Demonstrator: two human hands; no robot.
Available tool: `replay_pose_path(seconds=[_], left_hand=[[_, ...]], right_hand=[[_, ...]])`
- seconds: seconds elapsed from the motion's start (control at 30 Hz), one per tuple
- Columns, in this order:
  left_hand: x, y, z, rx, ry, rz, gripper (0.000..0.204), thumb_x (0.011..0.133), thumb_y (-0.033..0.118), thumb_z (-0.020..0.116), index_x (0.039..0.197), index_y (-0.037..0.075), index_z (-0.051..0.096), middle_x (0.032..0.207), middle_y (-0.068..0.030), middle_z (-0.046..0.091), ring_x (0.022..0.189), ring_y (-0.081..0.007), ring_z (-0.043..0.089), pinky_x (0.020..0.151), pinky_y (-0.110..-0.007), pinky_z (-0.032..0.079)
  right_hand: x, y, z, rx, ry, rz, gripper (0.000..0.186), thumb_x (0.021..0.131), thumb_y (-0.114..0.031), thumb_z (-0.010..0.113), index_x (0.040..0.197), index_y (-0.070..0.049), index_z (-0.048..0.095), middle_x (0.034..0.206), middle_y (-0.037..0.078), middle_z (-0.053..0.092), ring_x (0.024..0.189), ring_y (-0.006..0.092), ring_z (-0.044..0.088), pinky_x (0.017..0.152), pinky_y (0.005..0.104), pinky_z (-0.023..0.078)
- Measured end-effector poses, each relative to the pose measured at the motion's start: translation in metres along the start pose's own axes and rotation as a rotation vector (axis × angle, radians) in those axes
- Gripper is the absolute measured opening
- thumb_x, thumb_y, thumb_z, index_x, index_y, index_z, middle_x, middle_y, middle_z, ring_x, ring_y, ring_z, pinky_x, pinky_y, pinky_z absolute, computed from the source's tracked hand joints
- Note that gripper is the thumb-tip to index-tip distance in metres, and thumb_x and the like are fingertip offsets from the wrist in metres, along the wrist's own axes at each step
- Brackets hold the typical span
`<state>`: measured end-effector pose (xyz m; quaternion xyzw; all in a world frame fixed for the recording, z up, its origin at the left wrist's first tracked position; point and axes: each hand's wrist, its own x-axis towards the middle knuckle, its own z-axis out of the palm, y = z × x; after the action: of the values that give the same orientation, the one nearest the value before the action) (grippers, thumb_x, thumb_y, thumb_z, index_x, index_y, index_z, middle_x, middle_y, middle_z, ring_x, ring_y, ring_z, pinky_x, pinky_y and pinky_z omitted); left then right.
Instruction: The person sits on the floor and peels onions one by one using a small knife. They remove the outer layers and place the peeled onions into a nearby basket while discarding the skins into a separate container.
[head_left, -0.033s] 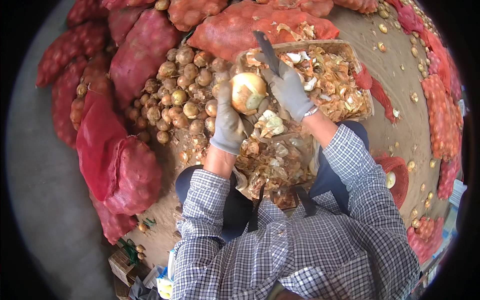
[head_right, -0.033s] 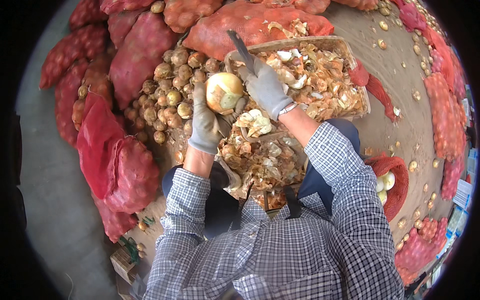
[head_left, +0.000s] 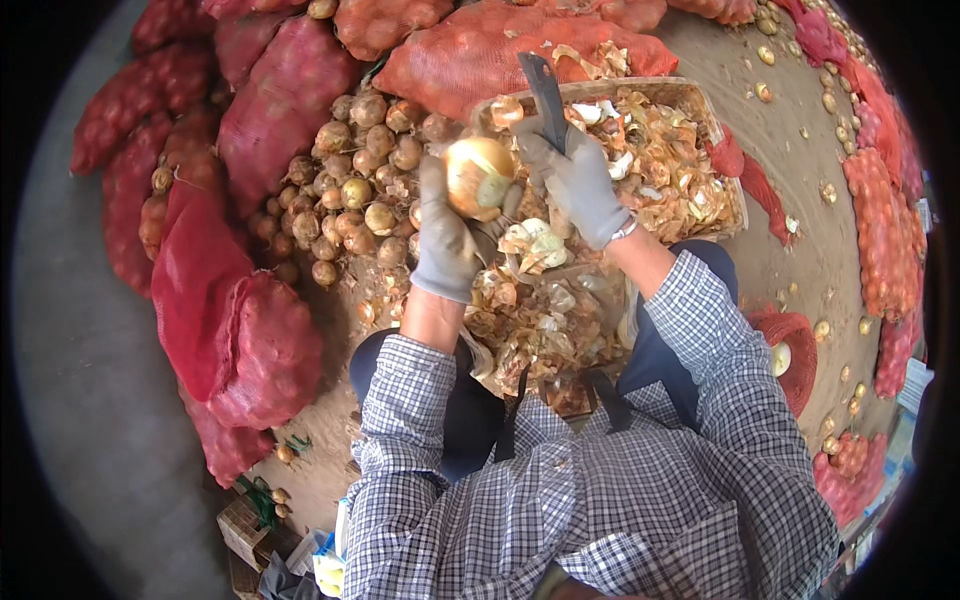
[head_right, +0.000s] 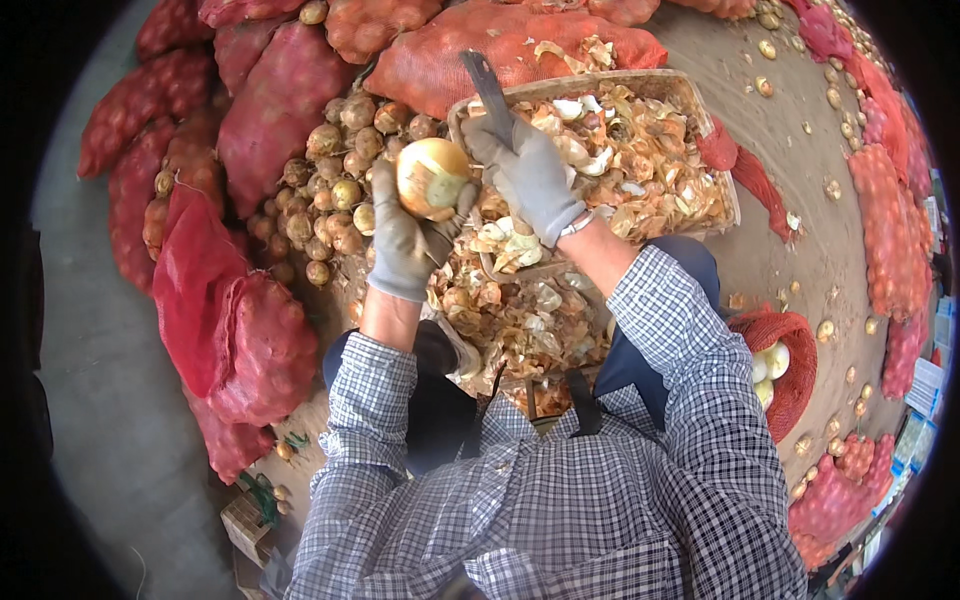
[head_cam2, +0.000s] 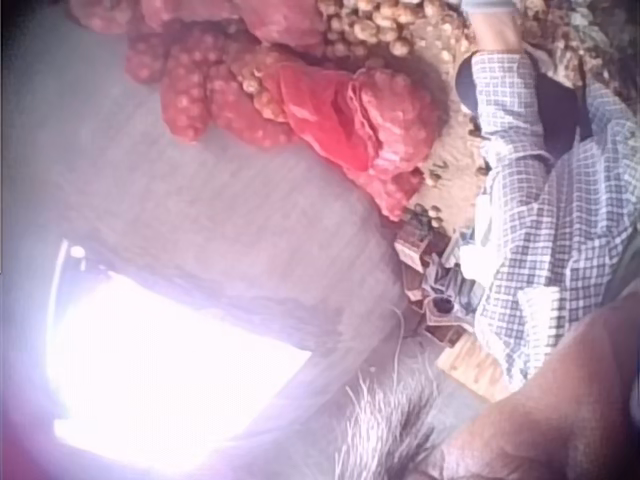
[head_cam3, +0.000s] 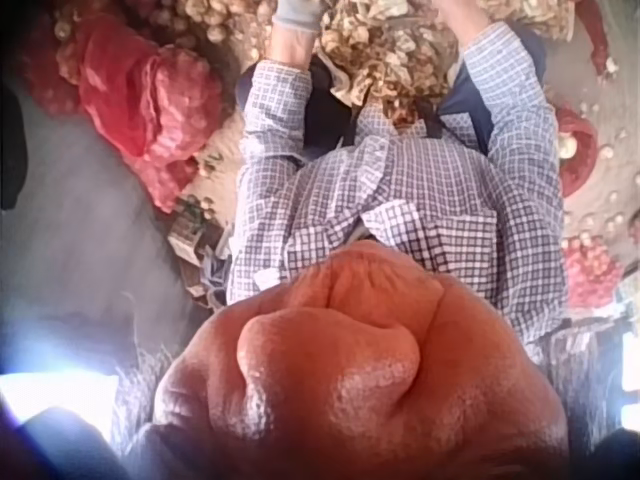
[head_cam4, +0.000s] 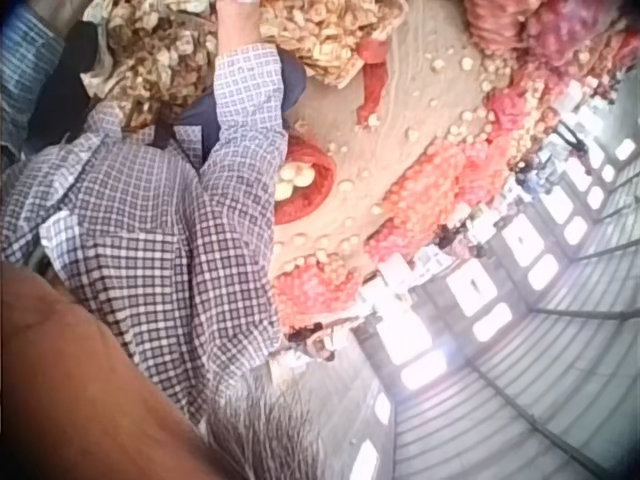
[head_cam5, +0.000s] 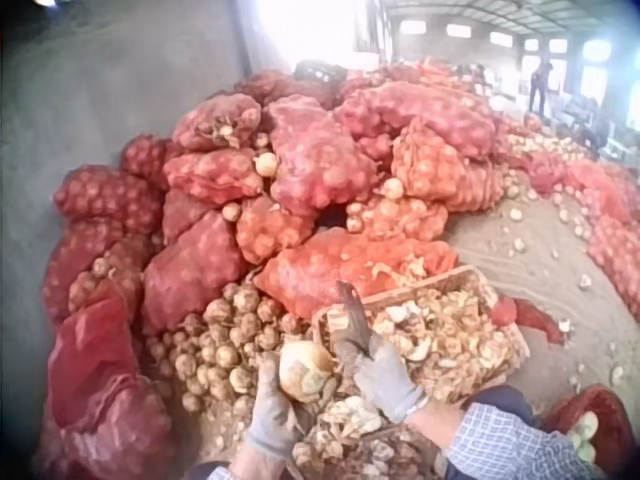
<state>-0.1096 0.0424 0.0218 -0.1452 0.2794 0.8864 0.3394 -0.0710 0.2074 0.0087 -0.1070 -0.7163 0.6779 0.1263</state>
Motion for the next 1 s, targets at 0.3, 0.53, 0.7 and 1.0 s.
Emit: replay_pose_path(seconds=[0.3, 0.53, 0.7, 1.0], left_hand=[[0.011, -0.011, -0.014, 0.061, -0.098, 0.103, 0.062, 0.095, 0.055, 0.059, 0.135, 0.008, 0.051, 0.13, -0.0125, 0.061, 0.113, -0.0286, 0.064, 0.094, -0.048, 0.057], [0.009, -0.021, -0.015, 0.174, -0.201, 0.18, 0.072, 0.092, 0.05, 0.067, 0.139, 0.001, 0.046, 0.135, -0.0169, 0.057, 0.123, -0.0326, 0.058, 0.107, -0.048, 0.049], [0.001, -0.018, -0.018, 0.364, -0.287, 0.34, 0.087, 0.08, 0.044, 0.08, 0.143, 0.002, 0.038, 0.134, -0.0155, 0.054, 0.124, -0.0309, 0.056, 0.105, -0.045, 0.051], [-0.001, -0.003, -0.001, 0.447, -0.342, 0.279, 0.101, 0.073, 0.042, 0.088, 0.146, 0.001, 0.032, 0.133, -0.0167, 0.054, 0.117, -0.029, 0.062, 0.095, -0.041, 0.057]], right_hand=[[-0.016, -0.024, 0.009, -0.211, 0.018, 0.021, 0.034, 0.081, -0.023, 0.083, 0.094, 0.002, 0.065, 0.078, 0.008, 0.064, 0.07, 0.0144, 0.06, 0.066, 0.0302, 0.05], [-0.012, -0.021, -0.004, 0.238, 0.018, 0.253, 0.021, 0.093, -0.021, 0.068, 0.09, 0.0, 0.064, 0.067, 0.004, 0.059, 0.054, 0.0125, 0.054, 0.05, 0.0277, 0.046], [-0.006, -0.019, -0.01, 0.658, 0.23, 0.528, 0.023, 0.096, -0.021, 0.062, 0.099, 0.001, 0.065, 0.07, 0.006, 0.062, 0.052, 0.0158, 0.058, 0.048, 0.0274, 0.048], [-0.006, -0.017, -0.029, 0.49, -0.098, 0.229, 0.04, 0.088, -0.034, 0.078, 0.105, 0.001, 0.067, 0.078, 0.004, 0.066, 0.061, 0.0106, 0.06, 0.052, 0.0258, 0.048]])
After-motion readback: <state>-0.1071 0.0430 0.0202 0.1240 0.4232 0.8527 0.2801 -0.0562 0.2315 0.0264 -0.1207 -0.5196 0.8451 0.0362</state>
